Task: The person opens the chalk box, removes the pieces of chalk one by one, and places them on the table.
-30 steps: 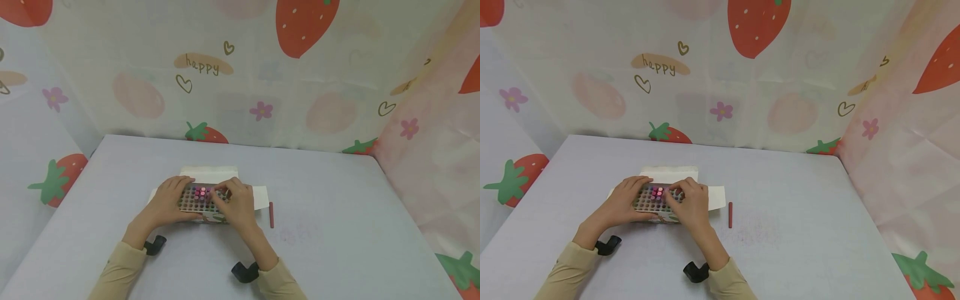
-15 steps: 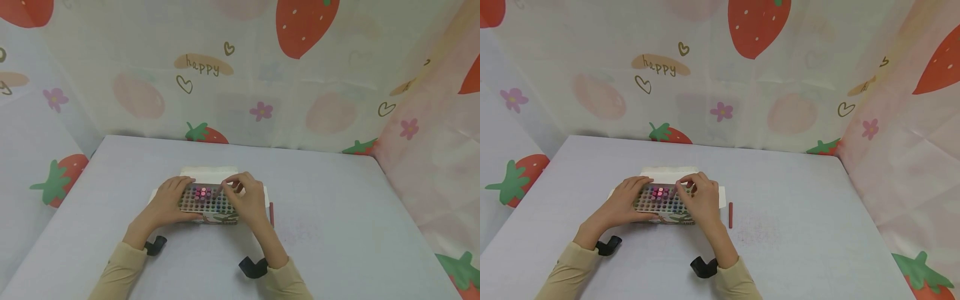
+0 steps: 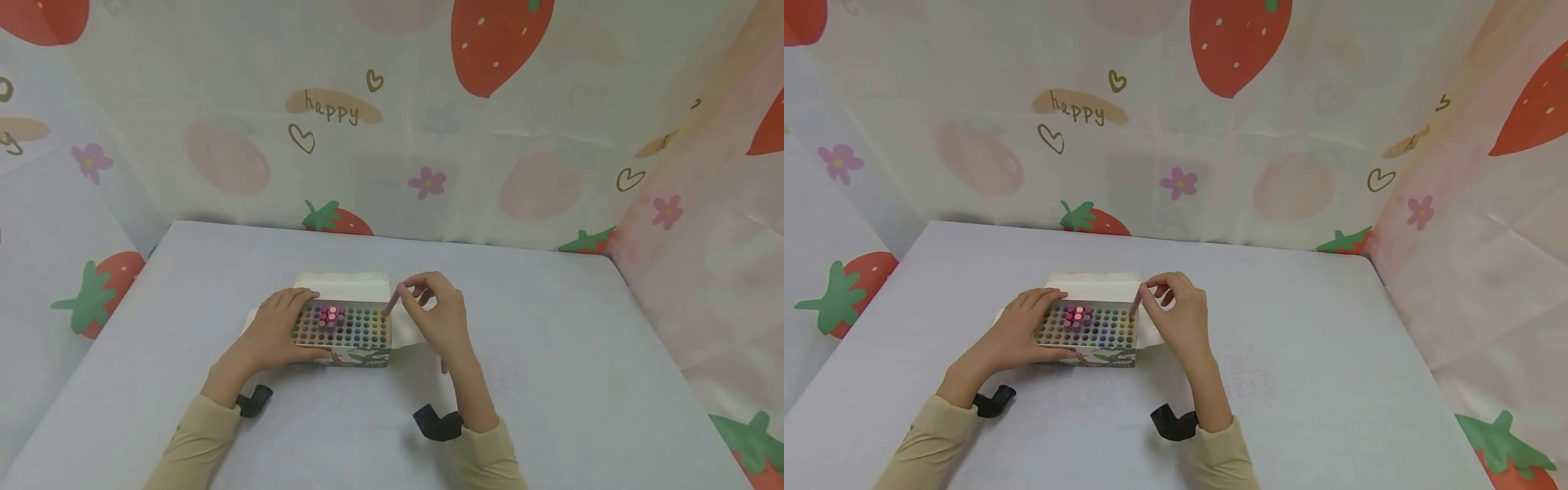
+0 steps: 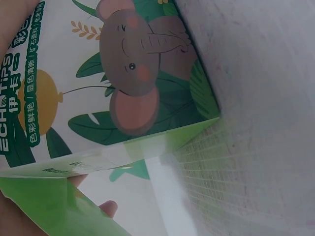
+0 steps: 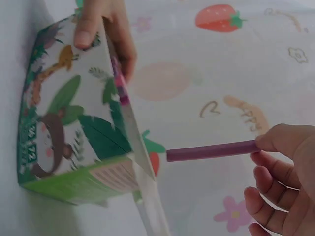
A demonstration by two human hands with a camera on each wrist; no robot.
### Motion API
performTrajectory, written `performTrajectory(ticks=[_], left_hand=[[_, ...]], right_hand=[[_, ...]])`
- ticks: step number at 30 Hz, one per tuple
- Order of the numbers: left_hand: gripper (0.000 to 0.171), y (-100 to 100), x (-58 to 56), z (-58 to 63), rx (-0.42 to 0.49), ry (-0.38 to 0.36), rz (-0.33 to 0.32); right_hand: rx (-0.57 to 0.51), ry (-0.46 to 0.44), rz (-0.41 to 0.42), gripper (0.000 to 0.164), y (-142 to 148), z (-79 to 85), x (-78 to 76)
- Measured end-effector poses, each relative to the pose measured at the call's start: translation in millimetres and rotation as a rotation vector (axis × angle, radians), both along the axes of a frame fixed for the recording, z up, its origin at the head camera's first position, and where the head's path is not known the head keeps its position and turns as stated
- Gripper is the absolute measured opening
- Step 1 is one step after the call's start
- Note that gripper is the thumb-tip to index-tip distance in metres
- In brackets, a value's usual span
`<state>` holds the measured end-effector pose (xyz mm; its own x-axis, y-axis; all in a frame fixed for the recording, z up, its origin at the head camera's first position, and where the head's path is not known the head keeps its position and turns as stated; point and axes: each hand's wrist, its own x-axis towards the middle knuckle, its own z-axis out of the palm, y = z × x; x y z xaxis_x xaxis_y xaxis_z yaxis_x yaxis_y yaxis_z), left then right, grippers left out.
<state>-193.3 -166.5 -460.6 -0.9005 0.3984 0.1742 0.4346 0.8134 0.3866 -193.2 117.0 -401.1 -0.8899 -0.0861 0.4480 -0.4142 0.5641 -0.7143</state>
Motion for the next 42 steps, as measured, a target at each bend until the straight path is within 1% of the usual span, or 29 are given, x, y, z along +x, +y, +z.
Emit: performTrajectory(ticks=[6, 12, 17, 22, 29, 33, 38, 42], left_hand=[[0.105, 0, 0.2, 0.6, -0.003, -0.001, -0.001], [0.106, 1, 0.5, 1.2, -0.004, -0.008, 0.005], [0.106, 0, 0.5, 0.7, -0.003, -0.006, 0.008], [0.105, 0, 0.6, 1.0, 0.002, -0.004, 0.006], [0.106, 0, 0.6, 1.6, -0.001, -0.009, 0.004], [0.106, 1, 0.3, 0.8, -0.008, -0.008, 0.006], [0.106, 1, 0.5, 0.4, -0.014, -0.003, 0.009], [0.106, 1, 0.8, 0.5, -0.015, 0.001, 0.006]], right_hand=[[0.031, -0.088, -0.02, 0.012, 19, 9.4, 0.4], [0.069, -0.18, -0.026, 0.012, 39, 13.0, -1.1], [0.123, -0.239, -0.003, 0.015, 55, 13.5, -2.3], [0.164, -0.272, 0.021, 0.014, 71, 14.3, -2.4], [0.246, -0.325, 0.047, 0.015, 95, 11.4, -2.2], [0.274, -0.368, 0.062, 0.014, 106, 8.0, -2.5], [0.298, -0.438, 0.103, 0.014, 112, 2.7, -4.4], [0.312, -0.496, 0.137, 0.014, 111, -3.1, -6.3]])
